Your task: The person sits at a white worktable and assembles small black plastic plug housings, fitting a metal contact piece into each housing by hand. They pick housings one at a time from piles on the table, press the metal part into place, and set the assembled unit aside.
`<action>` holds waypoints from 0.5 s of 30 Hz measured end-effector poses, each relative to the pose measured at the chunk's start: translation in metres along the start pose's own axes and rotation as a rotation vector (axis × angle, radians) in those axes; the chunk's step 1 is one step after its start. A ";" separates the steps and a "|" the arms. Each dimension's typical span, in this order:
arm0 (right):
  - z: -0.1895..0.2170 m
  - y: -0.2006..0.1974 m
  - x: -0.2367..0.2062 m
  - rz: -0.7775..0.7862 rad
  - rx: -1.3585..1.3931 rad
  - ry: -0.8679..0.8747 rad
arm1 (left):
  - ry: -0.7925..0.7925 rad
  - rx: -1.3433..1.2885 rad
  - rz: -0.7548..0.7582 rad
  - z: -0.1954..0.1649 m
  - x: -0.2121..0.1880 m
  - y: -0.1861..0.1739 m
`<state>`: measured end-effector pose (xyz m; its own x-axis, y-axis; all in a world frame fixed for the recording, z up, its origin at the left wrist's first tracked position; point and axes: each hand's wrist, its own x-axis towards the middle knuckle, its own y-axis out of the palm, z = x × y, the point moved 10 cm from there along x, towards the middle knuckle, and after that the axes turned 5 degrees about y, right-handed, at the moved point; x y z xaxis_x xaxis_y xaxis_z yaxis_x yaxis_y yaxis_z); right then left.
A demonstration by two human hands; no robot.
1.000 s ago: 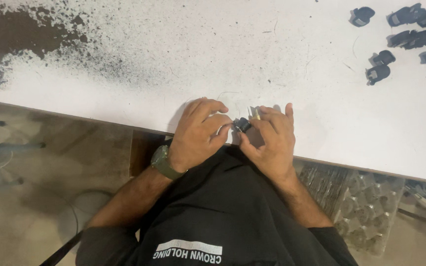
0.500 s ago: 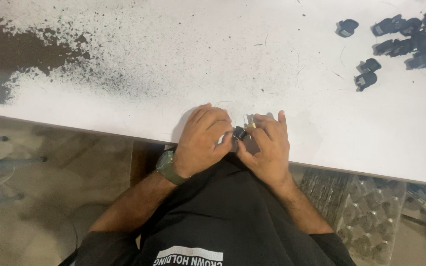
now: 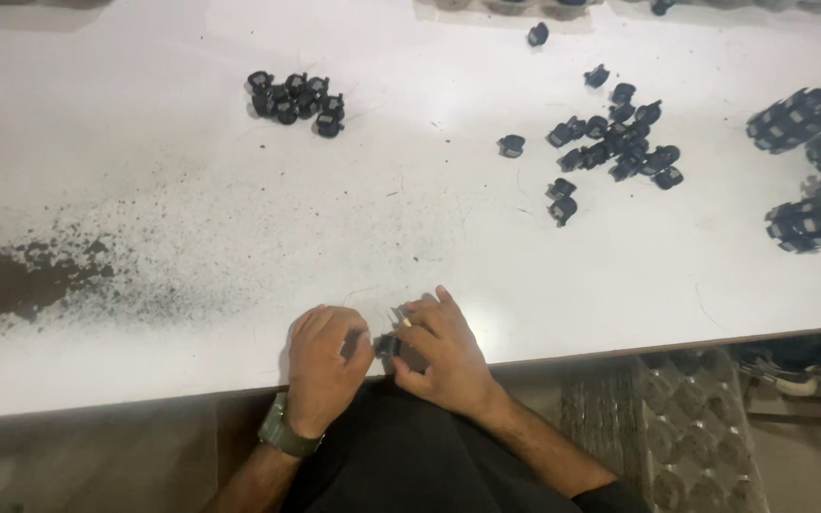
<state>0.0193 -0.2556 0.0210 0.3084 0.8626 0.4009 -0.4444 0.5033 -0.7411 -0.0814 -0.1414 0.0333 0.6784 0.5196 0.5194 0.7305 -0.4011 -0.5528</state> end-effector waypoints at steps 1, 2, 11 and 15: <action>0.001 0.000 -0.001 0.008 0.007 -0.012 | -0.023 0.000 0.000 0.002 0.000 0.001; 0.000 -0.001 -0.002 0.005 0.003 0.002 | -0.036 -0.006 0.013 0.002 0.000 0.002; 0.003 0.000 0.001 -0.026 -0.011 0.050 | -0.037 -0.133 0.015 -0.008 -0.004 -0.012; 0.003 0.002 0.002 -0.018 -0.031 0.046 | 0.110 -0.095 0.022 -0.025 -0.009 -0.018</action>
<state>0.0161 -0.2531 0.0221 0.3545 0.8501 0.3894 -0.4122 0.5159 -0.7510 -0.0985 -0.1575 0.0552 0.6950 0.4266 0.5788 0.7161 -0.4838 -0.5032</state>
